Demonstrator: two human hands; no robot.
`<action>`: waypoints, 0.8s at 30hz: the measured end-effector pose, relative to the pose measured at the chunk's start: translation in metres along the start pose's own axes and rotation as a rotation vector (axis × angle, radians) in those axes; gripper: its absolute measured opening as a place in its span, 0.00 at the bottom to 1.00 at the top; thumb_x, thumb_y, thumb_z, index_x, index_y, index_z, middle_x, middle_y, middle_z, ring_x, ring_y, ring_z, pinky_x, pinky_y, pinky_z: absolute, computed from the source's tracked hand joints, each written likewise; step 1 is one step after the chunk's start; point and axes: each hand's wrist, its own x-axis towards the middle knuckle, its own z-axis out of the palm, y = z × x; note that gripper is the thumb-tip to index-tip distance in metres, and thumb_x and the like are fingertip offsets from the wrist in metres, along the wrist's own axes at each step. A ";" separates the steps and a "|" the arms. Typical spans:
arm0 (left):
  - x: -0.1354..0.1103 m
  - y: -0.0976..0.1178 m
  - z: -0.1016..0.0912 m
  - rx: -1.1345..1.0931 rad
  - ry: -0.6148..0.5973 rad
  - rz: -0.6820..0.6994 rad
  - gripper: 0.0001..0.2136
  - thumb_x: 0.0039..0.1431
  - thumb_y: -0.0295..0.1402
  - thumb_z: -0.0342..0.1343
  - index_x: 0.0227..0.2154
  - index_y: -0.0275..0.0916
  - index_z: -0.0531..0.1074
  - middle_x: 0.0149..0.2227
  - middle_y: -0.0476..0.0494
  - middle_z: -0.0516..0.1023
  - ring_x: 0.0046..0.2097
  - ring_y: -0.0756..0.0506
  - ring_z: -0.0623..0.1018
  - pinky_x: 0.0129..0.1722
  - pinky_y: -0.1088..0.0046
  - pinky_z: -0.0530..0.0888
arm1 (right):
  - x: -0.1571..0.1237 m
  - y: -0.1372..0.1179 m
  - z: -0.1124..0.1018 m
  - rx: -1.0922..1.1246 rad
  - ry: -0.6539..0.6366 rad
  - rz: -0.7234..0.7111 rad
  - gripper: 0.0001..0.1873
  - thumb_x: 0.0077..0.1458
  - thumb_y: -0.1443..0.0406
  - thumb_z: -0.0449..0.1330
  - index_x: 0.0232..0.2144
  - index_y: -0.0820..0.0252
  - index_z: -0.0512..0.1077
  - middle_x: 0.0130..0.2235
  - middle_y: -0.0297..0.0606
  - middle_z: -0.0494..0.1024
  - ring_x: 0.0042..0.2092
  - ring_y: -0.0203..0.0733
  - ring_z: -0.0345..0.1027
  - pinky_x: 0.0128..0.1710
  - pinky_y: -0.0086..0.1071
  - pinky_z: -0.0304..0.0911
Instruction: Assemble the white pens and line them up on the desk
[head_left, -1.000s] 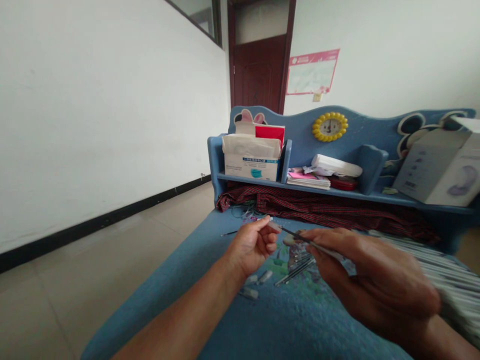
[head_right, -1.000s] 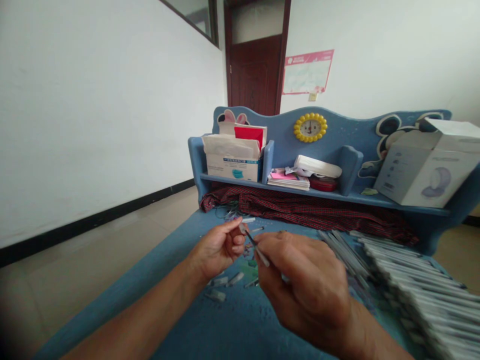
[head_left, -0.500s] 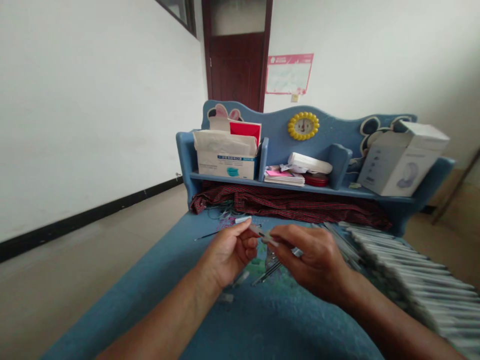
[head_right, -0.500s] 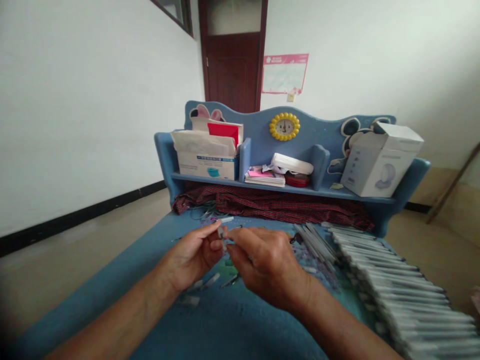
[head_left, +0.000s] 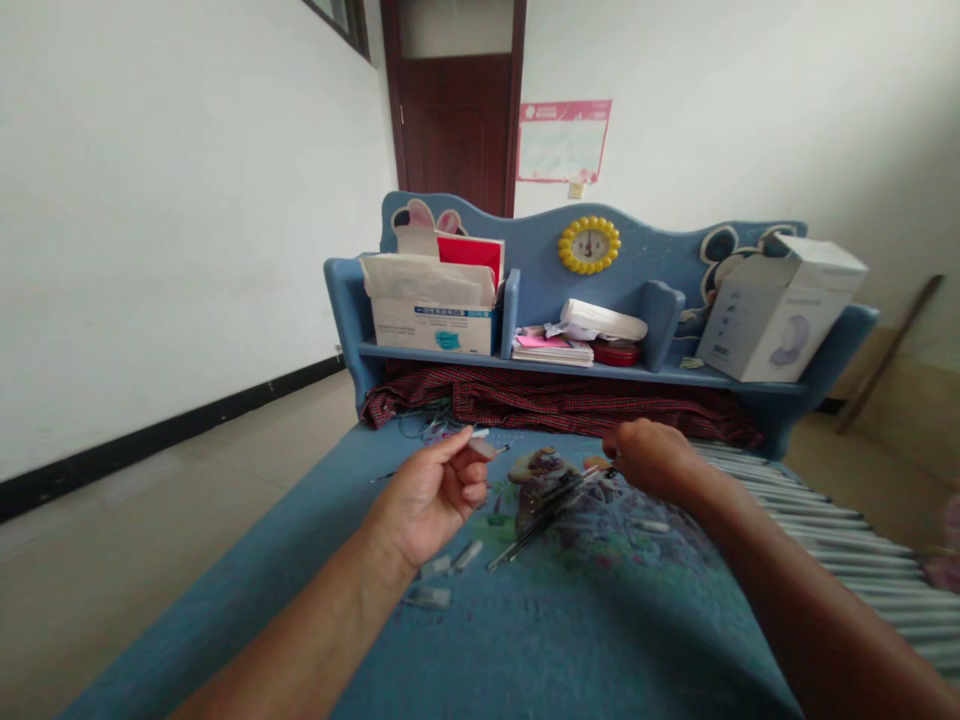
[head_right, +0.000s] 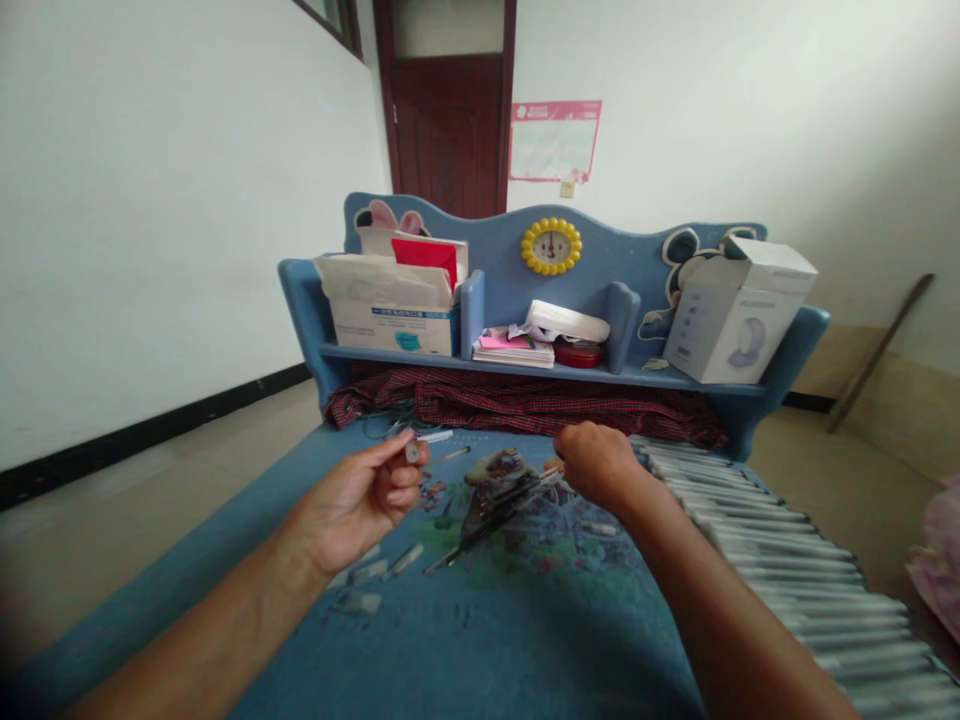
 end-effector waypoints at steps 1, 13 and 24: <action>0.000 -0.001 0.000 0.008 -0.004 0.000 0.14 0.60 0.25 0.45 0.20 0.30 0.67 0.19 0.47 0.69 0.15 0.57 0.65 0.11 0.85 0.60 | 0.004 0.002 0.006 0.003 -0.017 -0.003 0.12 0.52 0.65 0.52 0.31 0.58 0.76 0.34 0.49 0.78 0.38 0.52 0.72 0.31 0.35 0.62; 0.003 -0.004 -0.004 0.054 -0.023 -0.002 0.10 0.58 0.26 0.48 0.23 0.31 0.68 0.18 0.46 0.71 0.15 0.55 0.67 0.11 0.84 0.61 | 0.015 0.005 0.039 0.038 -0.020 -0.033 0.15 0.52 0.69 0.49 0.31 0.65 0.76 0.34 0.54 0.78 0.38 0.52 0.73 0.33 0.35 0.62; 0.000 -0.007 -0.003 0.043 0.013 -0.014 0.11 0.58 0.26 0.48 0.21 0.31 0.68 0.16 0.47 0.71 0.14 0.55 0.67 0.11 0.84 0.60 | -0.019 -0.040 -0.005 0.788 0.195 -0.393 0.09 0.48 0.69 0.53 0.27 0.61 0.74 0.23 0.31 0.72 0.25 0.32 0.64 0.24 0.24 0.56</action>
